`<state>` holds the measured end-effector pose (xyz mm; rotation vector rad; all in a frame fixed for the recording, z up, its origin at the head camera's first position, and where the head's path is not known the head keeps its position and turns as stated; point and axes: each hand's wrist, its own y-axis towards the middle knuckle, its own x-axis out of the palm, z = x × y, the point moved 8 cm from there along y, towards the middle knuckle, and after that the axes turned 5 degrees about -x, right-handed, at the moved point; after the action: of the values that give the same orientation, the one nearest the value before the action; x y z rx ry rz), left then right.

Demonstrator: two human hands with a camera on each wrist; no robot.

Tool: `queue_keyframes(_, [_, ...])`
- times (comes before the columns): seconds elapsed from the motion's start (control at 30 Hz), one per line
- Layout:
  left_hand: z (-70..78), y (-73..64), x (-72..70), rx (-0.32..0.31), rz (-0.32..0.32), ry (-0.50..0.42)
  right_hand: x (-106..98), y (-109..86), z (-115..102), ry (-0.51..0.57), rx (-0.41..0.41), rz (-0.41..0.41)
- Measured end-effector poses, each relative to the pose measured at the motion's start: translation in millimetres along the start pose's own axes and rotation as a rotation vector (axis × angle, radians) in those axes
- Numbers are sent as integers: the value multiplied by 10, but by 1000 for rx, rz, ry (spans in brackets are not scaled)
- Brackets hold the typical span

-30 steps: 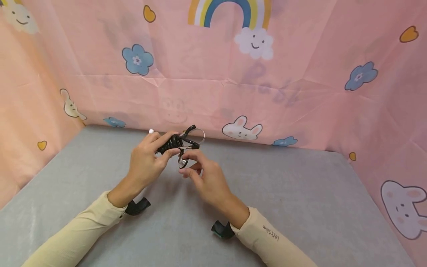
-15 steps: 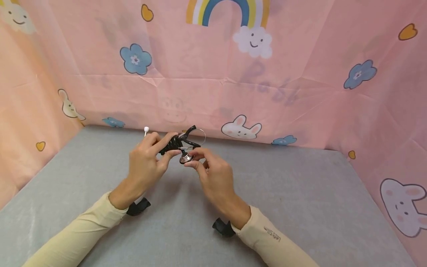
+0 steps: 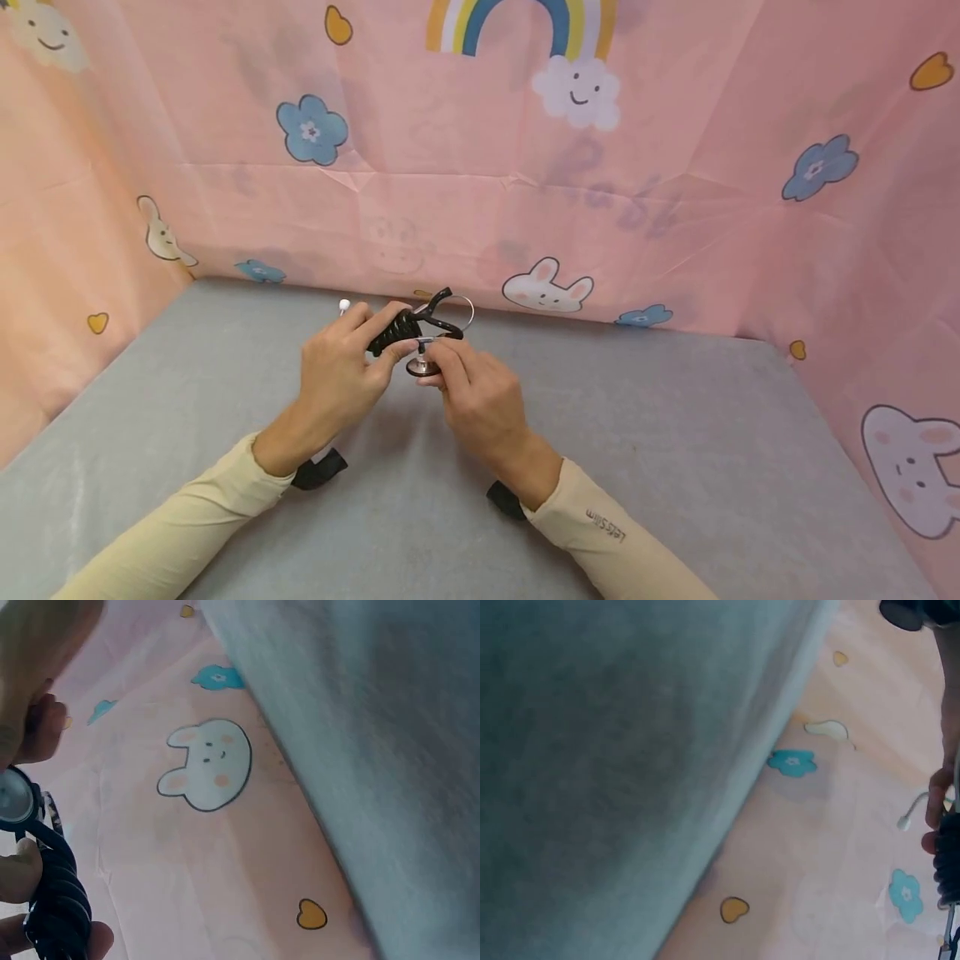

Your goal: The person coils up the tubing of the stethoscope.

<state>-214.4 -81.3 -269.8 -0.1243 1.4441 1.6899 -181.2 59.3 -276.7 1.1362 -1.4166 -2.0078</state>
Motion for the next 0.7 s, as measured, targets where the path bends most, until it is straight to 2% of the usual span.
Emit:
queue_keyframes(0.13, [-1, 13, -2, -27, -6, -7, -11, -9, -36, 20, -24, 39])
queue_keyframes(0.2, [10, 23, -17, -11, 15, -2, -24, -2, -45, 47, -22, 52])
queue_keyframes(0.27, [29, 25, -29, 32, 48, 14, -33, 6, -31, 87, 13, 46])
queue_keyframes(0.33, [58, 19, -40, 99, 88, 38, -44, 14, 17, 118, 87, 34])
queue_keyframes(0.5, [102, -28, -32, 278, 163, 103, -83, 35, 198, 166, 351, -57])
queue_keyframes(0.6, [104, -51, -18, 336, 184, 133, -81, 51, 299, 204, 503, -164])
queue_keyframes(0.7, [106, -70, -18, 367, 205, 143, -48, 49, 382, 235, 646, -317])
